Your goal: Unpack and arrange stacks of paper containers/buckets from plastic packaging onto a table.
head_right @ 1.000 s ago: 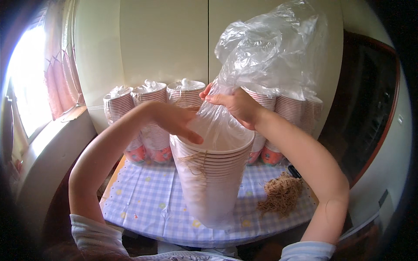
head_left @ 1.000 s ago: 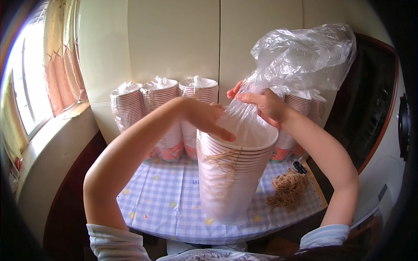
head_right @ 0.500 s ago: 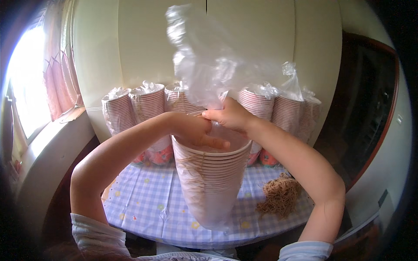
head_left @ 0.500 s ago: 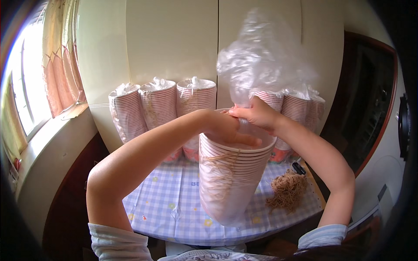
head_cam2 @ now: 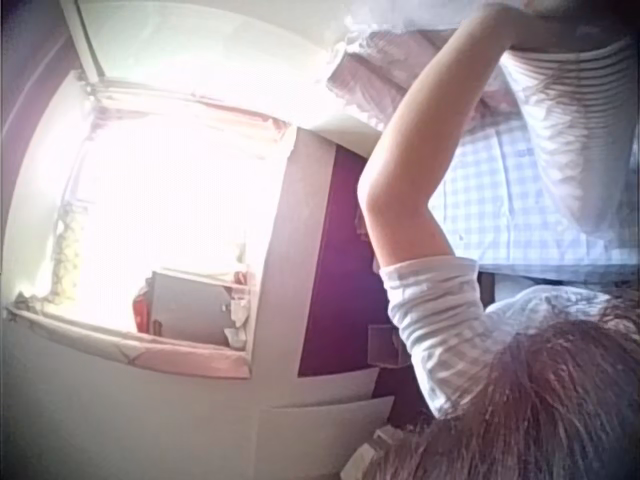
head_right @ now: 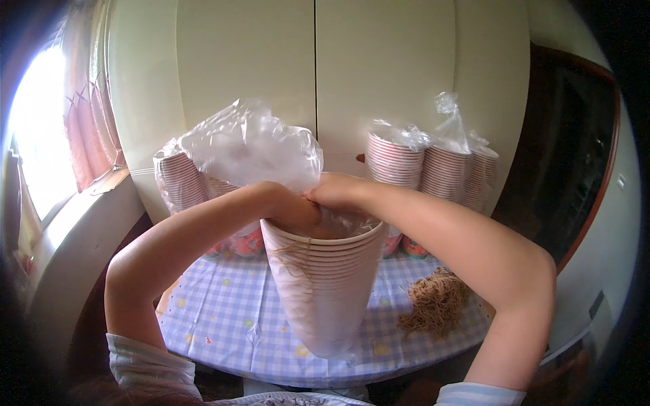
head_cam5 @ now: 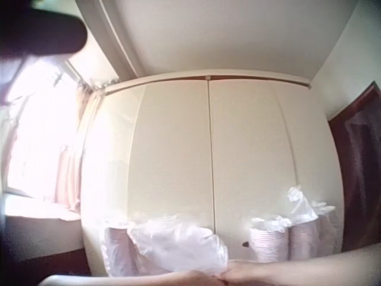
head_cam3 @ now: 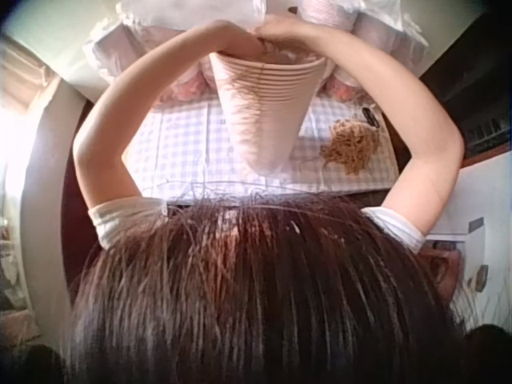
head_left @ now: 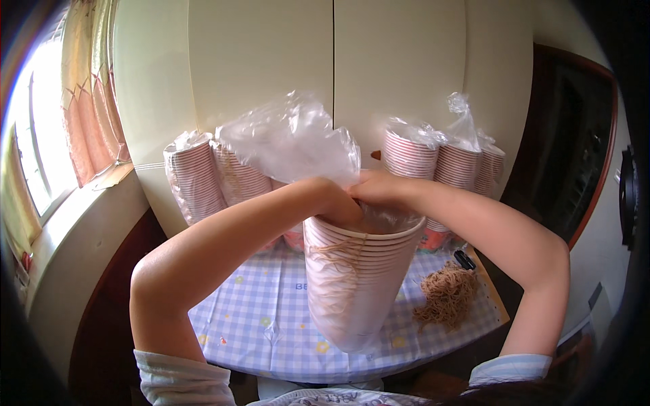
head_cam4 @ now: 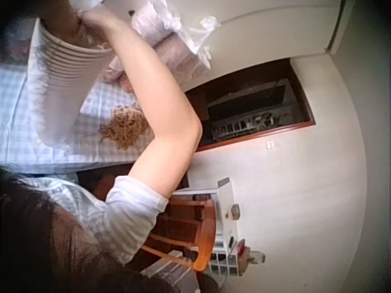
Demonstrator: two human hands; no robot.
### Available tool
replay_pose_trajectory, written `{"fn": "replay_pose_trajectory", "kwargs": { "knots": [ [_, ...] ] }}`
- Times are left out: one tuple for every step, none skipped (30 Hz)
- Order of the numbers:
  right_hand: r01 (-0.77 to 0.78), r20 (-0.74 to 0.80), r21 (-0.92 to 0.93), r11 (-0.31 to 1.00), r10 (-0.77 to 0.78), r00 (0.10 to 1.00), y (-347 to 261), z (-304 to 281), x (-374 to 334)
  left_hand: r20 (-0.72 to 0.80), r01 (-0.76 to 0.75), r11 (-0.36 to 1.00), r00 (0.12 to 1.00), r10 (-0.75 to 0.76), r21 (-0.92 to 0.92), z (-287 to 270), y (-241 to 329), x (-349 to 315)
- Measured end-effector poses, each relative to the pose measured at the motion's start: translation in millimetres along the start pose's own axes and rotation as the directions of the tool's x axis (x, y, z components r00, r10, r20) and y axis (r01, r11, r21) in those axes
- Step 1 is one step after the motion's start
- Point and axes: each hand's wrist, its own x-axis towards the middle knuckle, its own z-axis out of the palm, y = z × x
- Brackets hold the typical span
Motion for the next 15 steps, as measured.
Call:
{"fn": "replay_pose_trajectory", "kwargs": {
  "knots": [
    [-0.001,-0.002,0.0,1.0,0.001,1.0,3.2,-0.9,2.2,-0.02,0.017,1.0,1.0,-0.017,-0.003,-1.5,3.2,0.5],
    [-0.013,-0.008,0.003,1.0,0.013,1.0,6.4,-1.4,4.5,-0.039,0.034,0.999,0.999,-0.034,-0.006,-2.9,6.4,0.9],
    [-0.023,-0.01,0.006,1.0,0.023,1.0,6.6,-0.6,5.3,-0.06,0.055,0.998,0.997,-0.055,-0.011,-4.2,9.7,0.0],
    [-0.023,-0.009,0.005,1.0,0.023,1.0,7.0,-0.2,5.5,-0.081,0.075,0.997,0.994,-0.076,-0.016,-5.5,12.9,-1.0],
    [0.032,-0.007,0.03,0.999,-0.032,0.999,7.4,0.0,5.6,-0.102,0.095,0.995,0.99,-0.096,-0.023,-6.7,15.9,-2.1],
    [0.086,-0.006,0.055,0.995,-0.086,0.996,6.7,0.8,4.3,-0.123,0.114,0.993,0.986,-0.117,-0.03,-7.4,19.6,-3.7],
    [0.086,-0.004,0.053,0.995,-0.086,0.996,5.0,-1.2,2.8,-0.144,0.134,0.99,0.98,-0.138,-0.038,-8.2,23.1,-5.6],
    [0.083,-0.032,0.035,0.996,-0.081,0.996,1.9,-6.2,1.0,-0.165,0.154,0.987,0.973,-0.16,-0.046,-9.0,26.6,-7.8],
    [0.076,-0.065,0.017,0.997,-0.074,0.995,-0.3,-12.3,-2.1,-0.184,0.17,0.984,0.967,-0.177,-0.054,-10.0,30.0,-7.9],
    [0.101,-0.095,0.013,0.995,-0.099,0.99,-12.4,-14.0,-10.7,-0.207,0.194,0.979,0.957,-0.203,-0.063,-11.5,32.2,-11.3],
    [0.132,-0.116,0.002,0.991,-0.131,0.985,-24.9,-16.7,-18.9,-0.229,0.218,0.973,0.946,-0.229,-0.072,-13.0,34.4,-15.1],
    [0.16,-0.141,-0.009,0.987,-0.159,0.977,-32.1,-21.5,-24.2,-0.249,0.237,0.968,0.936,-0.25,-0.081,-13.8,36.2,-17.0],
    [0.267,-0.106,0.031,0.963,-0.262,0.959,-35.6,-27.0,-24.5,-0.27,0.256,0.963,0.924,-0.271,-0.089,-14.7,38.0,-19.2],
    [0.256,-0.089,0.022,0.966,-0.254,0.963,-41.5,-30.9,-29.7,-0.272,0.257,0.962,0.923,-0.272,-0.088,-13.6,38.6,-23.4],
    [0.244,-0.077,0.013,0.97,-0.243,0.967,-49.1,-33.2,-36.9,-0.398,0.075,0.906,0.881,-0.256,-0.417,-12.2,39.8,-29.9]
  ]
}}
